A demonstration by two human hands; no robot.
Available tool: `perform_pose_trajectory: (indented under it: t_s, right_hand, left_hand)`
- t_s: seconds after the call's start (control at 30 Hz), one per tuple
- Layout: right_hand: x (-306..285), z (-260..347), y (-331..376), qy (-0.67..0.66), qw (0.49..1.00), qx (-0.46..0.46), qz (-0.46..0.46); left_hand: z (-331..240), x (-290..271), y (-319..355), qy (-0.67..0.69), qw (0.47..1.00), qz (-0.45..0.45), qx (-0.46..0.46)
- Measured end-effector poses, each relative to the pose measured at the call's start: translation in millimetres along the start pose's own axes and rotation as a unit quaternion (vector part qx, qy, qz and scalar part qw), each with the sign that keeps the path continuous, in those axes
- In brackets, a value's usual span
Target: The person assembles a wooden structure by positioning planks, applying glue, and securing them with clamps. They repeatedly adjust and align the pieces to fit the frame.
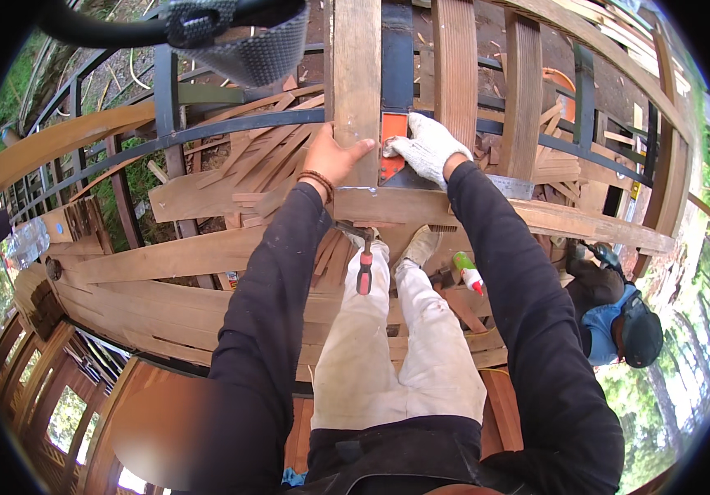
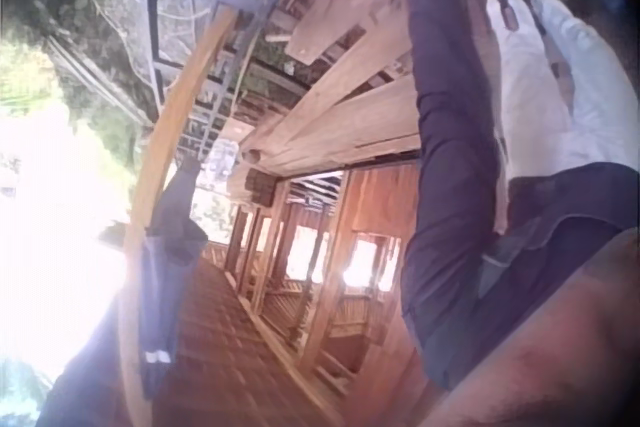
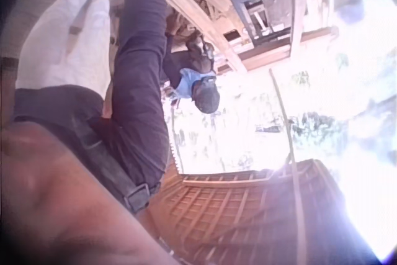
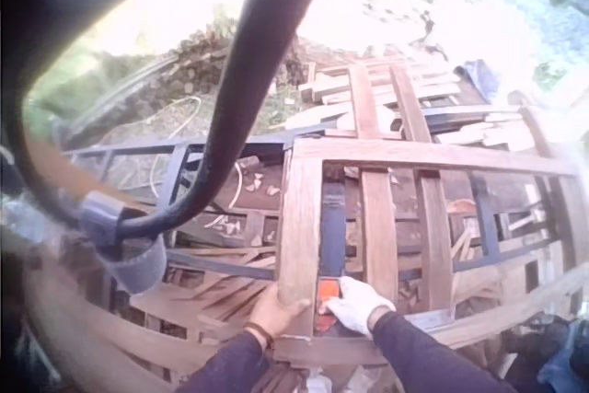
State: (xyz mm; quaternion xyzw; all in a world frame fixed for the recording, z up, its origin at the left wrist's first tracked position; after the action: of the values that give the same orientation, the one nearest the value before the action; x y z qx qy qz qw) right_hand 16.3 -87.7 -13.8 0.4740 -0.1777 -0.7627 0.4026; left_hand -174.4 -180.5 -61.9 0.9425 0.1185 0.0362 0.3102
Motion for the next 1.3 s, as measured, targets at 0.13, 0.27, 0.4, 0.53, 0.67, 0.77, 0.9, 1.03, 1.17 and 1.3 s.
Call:
perform_pose_trajectory:
  t_s: [0.13,0.27,0.4,0.53,0.67,0.77,0.9,1.03,1.17,1.3]
  right_hand:
    - [-1.6,4.1,-6.1,0.018,0.999,0.015,0.037]
    - [8.1,-7.3,-13.9,0.015,0.999,0.015,0.027]
    - [3.1,-4.7,-9.0,-0.043,0.997,-0.031,0.062]
    - [-1.0,-3.1,3.3,0.013,1.0,-0.022,-0.01]
    - [4.6,21.4,21.1,0.054,0.995,0.082,-0.024]
    - [-0.9,22.8,28.1,0.032,0.994,0.097,-0.025]
    - [-1.8,22.3,33.0,0.025,0.995,0.089,-0.039]
    - [0.8,19.1,32.6,0.008,0.996,0.049,-0.068]
    - [-49.5,23.1,51.2,0.003,0.983,0.096,-0.155]
    - [-109.3,1.3,16.8,-0.1,0.97,0.082,-0.207]
  left_hand:
    - [17.0,0.6,-4.9,0.079,0.996,0.027,-0.044]
    - [11.2,10.9,4.5,0.111,0.993,-0.012,-0.025]
    - [13.0,9.4,3.2,0.114,0.993,-0.007,-0.026]
    - [6.1,18.1,9.5,0.169,0.985,0.018,-0.019]
    - [11.8,10.0,10.4,0.168,0.984,0.039,-0.033]
    - [1.7,10.7,9.1,0.149,0.988,0.029,-0.021]
    - [9.9,7.2,6.0,0.166,0.984,0.058,-0.032]
    - [13.9,4.2,5.6,0.11,0.994,0.013,0.011]
    - [15.9,7.7,8.7,0.108,0.994,-0.013,-0.006]
    - [7.5,8.6,15.4,0.063,0.997,-0.042,-0.014]
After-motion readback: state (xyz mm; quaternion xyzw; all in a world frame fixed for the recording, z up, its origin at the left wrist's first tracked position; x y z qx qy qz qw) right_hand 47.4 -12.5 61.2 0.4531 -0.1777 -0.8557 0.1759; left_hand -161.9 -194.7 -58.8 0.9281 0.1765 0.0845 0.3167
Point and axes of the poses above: each hand's wrist, its own y-axis away from the middle knuckle, its own x-axis out of the palm, z = x × y, the point moved 4 cm from there along -y, towards the middle knuckle, and after that the axes turned 14 degrees about y, right-handed, at the moved point
